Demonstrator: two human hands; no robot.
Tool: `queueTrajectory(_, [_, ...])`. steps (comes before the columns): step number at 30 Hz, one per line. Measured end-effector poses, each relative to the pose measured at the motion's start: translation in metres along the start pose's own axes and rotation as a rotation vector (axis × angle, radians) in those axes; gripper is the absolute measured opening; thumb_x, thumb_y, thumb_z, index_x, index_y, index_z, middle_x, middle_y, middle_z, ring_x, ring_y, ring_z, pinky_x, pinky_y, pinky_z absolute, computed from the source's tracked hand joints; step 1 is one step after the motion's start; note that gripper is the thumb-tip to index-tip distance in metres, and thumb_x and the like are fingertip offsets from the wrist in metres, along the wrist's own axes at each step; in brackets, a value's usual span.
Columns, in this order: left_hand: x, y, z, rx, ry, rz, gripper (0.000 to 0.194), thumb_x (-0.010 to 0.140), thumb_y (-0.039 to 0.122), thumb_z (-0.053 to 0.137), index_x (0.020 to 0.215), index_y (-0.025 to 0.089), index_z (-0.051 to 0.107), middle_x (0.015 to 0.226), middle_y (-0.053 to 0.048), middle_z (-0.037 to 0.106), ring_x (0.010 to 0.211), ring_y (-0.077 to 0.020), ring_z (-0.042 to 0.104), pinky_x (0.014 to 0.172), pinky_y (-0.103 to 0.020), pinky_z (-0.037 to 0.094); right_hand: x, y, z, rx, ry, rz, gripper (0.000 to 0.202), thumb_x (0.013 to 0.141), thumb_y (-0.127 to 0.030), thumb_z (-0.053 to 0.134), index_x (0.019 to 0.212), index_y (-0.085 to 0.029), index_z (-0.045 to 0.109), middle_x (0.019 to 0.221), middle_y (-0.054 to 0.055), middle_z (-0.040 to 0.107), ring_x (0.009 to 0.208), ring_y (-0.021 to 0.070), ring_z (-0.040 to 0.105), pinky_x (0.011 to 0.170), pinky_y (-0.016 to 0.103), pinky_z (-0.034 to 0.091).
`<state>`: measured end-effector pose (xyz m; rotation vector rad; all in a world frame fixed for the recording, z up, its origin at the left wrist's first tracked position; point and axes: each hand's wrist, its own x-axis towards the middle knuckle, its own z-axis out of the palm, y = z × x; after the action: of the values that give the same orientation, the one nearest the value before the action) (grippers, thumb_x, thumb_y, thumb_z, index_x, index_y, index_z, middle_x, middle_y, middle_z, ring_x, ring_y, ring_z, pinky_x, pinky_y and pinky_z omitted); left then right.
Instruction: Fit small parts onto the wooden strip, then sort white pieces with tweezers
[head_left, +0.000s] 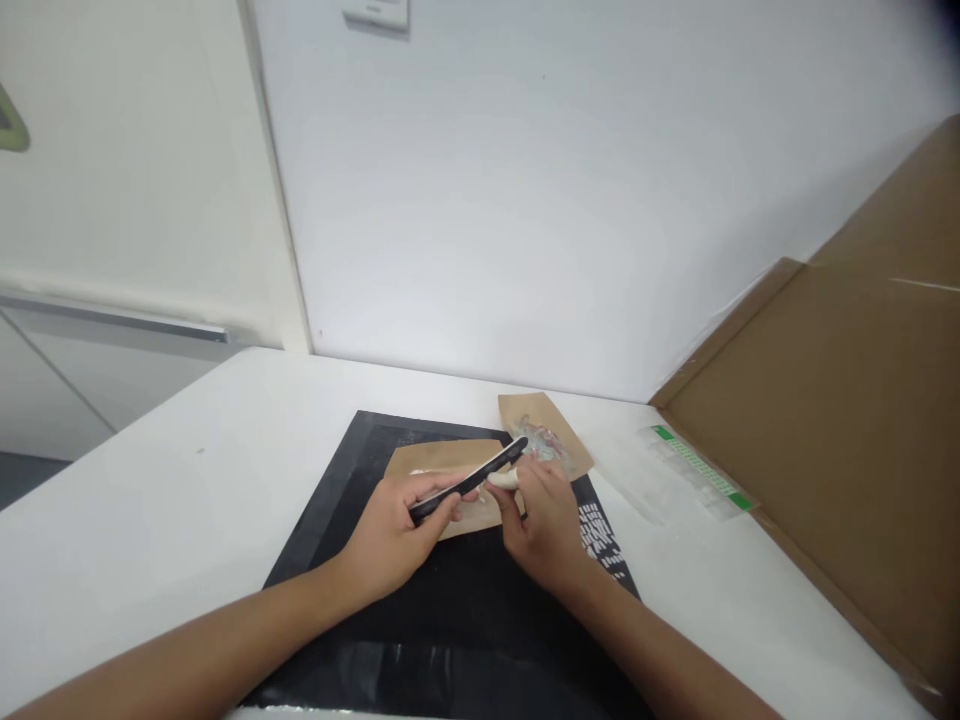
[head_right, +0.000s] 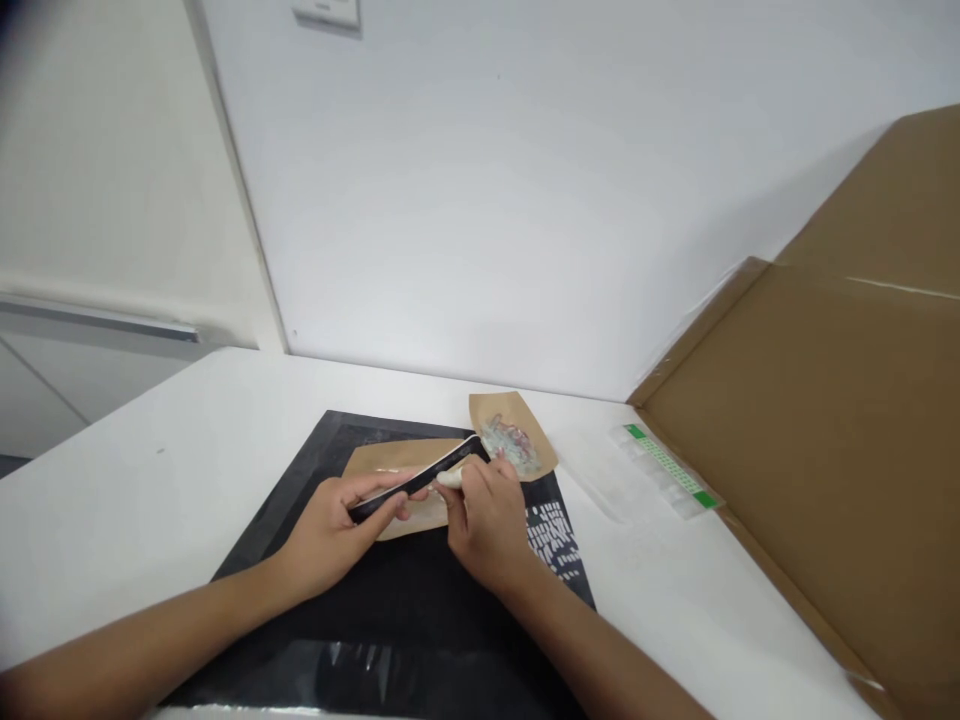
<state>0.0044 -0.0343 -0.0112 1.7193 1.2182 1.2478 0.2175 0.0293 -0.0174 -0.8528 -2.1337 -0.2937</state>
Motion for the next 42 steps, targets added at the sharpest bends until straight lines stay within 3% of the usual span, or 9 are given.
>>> queueTrajectory(3, [-0.002, -0.002, 0.002, -0.082, 0.005, -0.053, 0.035, 0.098, 0.031, 0.060, 0.131, 0.023, 0.072, 0.106, -0.004, 0.082, 0.076, -0.0165, 0.076, 0.081, -0.030, 0.063, 0.001, 0.000, 0.002, -0.022, 0.035, 0.046, 0.019, 0.100, -0.022, 0.057, 0.082, -0.023, 0.050, 0.074, 0.003, 0.060, 0.072, 0.0217, 0.055, 0.077, 0.037, 0.041])
queueTrajectory(9, [-0.003, -0.001, 0.001, -0.055, 0.039, -0.015, 0.025, 0.092, 0.025, 0.067, 0.114, 0.021, 0.079, 0.106, -0.005, 0.082, 0.101, -0.0238, 0.077, 0.095, -0.034, 0.060, 0.002, -0.002, 0.004, -0.026, 0.014, 0.000, 0.022, 0.100, -0.021, 0.058, 0.080, -0.024, 0.047, 0.070, 0.001, 0.056, 0.068, 0.0209, 0.053, 0.072, 0.037, 0.038])
queueTrajectory(15, [0.002, -0.006, -0.003, 0.049, 0.096, -0.052, 0.022, 0.094, 0.042, 0.068, 0.097, 0.028, 0.084, 0.102, 0.000, 0.083, 0.097, -0.0236, 0.077, 0.092, -0.034, 0.060, 0.001, -0.006, 0.006, -0.037, -0.020, 0.009, 0.019, 0.101, -0.022, 0.056, 0.084, -0.025, 0.047, 0.075, 0.003, 0.059, 0.070, 0.0223, 0.054, 0.073, 0.038, 0.038])
queueTrajectory(22, [0.002, -0.007, -0.001, 0.096, 0.199, -0.053, 0.019, 0.092, 0.041, 0.071, 0.102, 0.032, 0.083, 0.103, 0.002, 0.083, 0.094, -0.0231, 0.078, 0.083, -0.032, 0.060, 0.002, -0.008, 0.010, -0.056, -0.033, 0.028, 0.019, 0.101, -0.022, 0.055, 0.084, -0.025, 0.046, 0.072, 0.002, 0.057, 0.069, 0.0235, 0.055, 0.074, 0.039, 0.041])
queueTrajectory(25, [0.001, 0.001, -0.001, 0.102, 0.204, -0.015, 0.017, 0.092, 0.040, 0.072, 0.099, 0.030, 0.084, 0.100, 0.001, 0.083, 0.091, -0.0225, 0.077, 0.083, -0.032, 0.060, 0.003, -0.010, 0.010, -0.031, -0.025, -0.039, 0.017, 0.100, -0.019, 0.056, 0.087, -0.025, 0.047, 0.078, 0.004, 0.062, 0.072, 0.0235, 0.058, 0.078, 0.040, 0.043])
queueTrajectory(29, [0.000, 0.009, -0.004, 0.123, 0.247, 0.048, 0.019, 0.092, 0.041, 0.071, 0.098, 0.027, 0.083, 0.098, -0.002, 0.082, 0.087, -0.0219, 0.076, 0.082, -0.033, 0.060, 0.006, -0.012, 0.000, -0.013, 0.102, -0.006, 0.012, 0.098, -0.018, 0.061, 0.092, -0.024, 0.052, 0.080, 0.004, 0.063, 0.075, 0.0244, 0.062, 0.076, 0.040, 0.044])
queueTrajectory(37, [0.001, 0.003, -0.001, 0.027, 0.169, 0.002, 0.017, 0.095, 0.038, 0.068, 0.098, 0.027, 0.081, 0.098, 0.000, 0.081, 0.092, -0.0198, 0.075, 0.084, -0.030, 0.056, 0.007, -0.006, -0.005, 0.080, 0.151, 0.061, 0.012, 0.096, -0.017, 0.064, 0.090, -0.024, 0.056, 0.082, 0.004, 0.065, 0.080, 0.0244, 0.066, 0.077, 0.039, 0.047])
queueTrajectory(42, [-0.003, 0.005, 0.003, 0.040, 0.201, -0.005, 0.013, 0.094, 0.036, 0.069, 0.095, 0.026, 0.078, 0.096, 0.001, 0.079, 0.089, -0.0187, 0.073, 0.081, -0.030, 0.054, 0.006, -0.010, 0.000, 0.039, 0.152, 0.039, 0.013, 0.097, -0.018, 0.063, 0.091, -0.024, 0.054, 0.080, 0.005, 0.064, 0.077, 0.0237, 0.063, 0.077, 0.040, 0.045])
